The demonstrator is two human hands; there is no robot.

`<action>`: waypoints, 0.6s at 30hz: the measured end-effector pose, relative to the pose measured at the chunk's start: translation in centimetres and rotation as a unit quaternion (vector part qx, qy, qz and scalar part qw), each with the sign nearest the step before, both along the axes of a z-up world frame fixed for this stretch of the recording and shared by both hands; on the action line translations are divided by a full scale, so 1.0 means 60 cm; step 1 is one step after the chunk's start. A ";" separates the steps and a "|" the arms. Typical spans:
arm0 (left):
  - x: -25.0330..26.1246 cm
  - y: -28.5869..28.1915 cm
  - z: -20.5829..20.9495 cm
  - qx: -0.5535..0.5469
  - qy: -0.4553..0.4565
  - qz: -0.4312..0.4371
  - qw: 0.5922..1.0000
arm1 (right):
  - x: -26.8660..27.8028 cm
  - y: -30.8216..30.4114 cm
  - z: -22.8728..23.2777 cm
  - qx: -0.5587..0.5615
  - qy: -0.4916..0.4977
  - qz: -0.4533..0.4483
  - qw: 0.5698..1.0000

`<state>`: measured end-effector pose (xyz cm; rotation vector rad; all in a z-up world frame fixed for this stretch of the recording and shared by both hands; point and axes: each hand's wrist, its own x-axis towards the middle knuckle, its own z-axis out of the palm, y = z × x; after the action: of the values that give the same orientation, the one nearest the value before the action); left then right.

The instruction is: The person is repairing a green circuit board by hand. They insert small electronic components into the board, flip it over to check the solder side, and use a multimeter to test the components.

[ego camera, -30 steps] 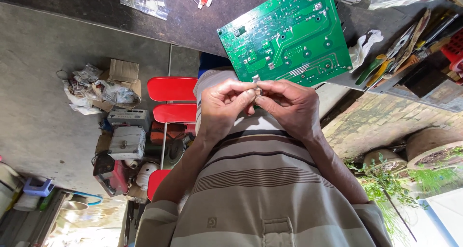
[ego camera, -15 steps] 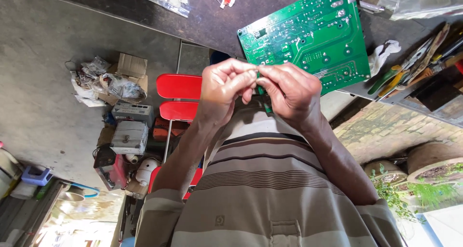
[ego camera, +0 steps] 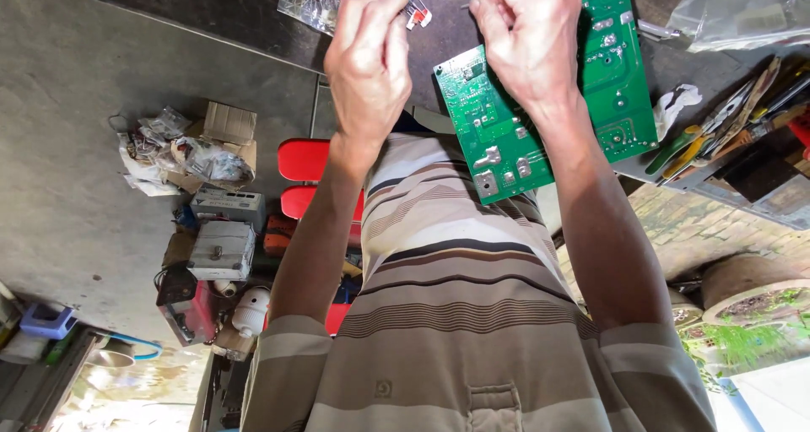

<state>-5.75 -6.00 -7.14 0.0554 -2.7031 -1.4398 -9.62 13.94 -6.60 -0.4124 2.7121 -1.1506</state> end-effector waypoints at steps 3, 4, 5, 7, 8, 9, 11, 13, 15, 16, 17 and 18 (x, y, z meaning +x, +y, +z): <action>-0.018 -0.011 -0.003 -0.025 -0.002 -0.076 0.997 | -0.003 0.002 -0.017 0.039 0.023 0.015 0.999; -0.018 -0.013 -0.006 -0.025 -0.002 -0.077 0.997 | -0.002 -0.001 -0.015 0.039 0.023 0.014 0.999; -0.018 -0.013 -0.008 -0.017 -0.002 -0.079 0.997 | -0.002 -0.003 -0.012 0.025 0.008 0.002 1.000; -0.016 -0.014 -0.010 -0.007 -0.003 -0.085 0.996 | 0.001 -0.002 -0.007 0.014 -0.007 -0.013 1.000; -0.015 -0.016 -0.011 -0.013 0.010 -0.091 0.996 | 0.003 -0.002 -0.004 0.011 -0.009 -0.022 1.000; -0.014 -0.018 -0.012 -0.019 0.022 -0.096 0.995 | 0.004 -0.001 -0.002 0.009 -0.012 -0.031 0.999; -0.011 -0.023 -0.016 -0.006 0.027 -0.101 0.995 | 0.007 0.000 0.019 -0.001 -0.011 -0.041 0.999; -0.010 -0.024 -0.022 0.009 0.035 -0.107 0.994 | 0.012 0.004 0.050 -0.008 -0.006 -0.050 0.999; -0.006 -0.024 -0.028 0.009 0.040 -0.110 0.993 | 0.022 0.011 0.091 -0.020 0.023 -0.089 0.996; -0.005 -0.025 -0.021 0.013 0.043 -0.116 0.992 | 0.036 0.025 0.106 -0.016 0.025 -0.095 0.995; -0.005 -0.025 -0.015 0.007 0.046 -0.109 0.993 | 0.050 0.039 0.122 0.017 0.033 -0.113 0.993; -0.006 -0.023 -0.009 0.003 0.049 -0.104 0.993 | 0.066 0.055 0.139 0.052 0.041 -0.134 0.989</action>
<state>-6.13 -7.40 -7.67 -0.2990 -2.6900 -1.4589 -5.69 17.23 1.71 -0.0832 2.9524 -1.0664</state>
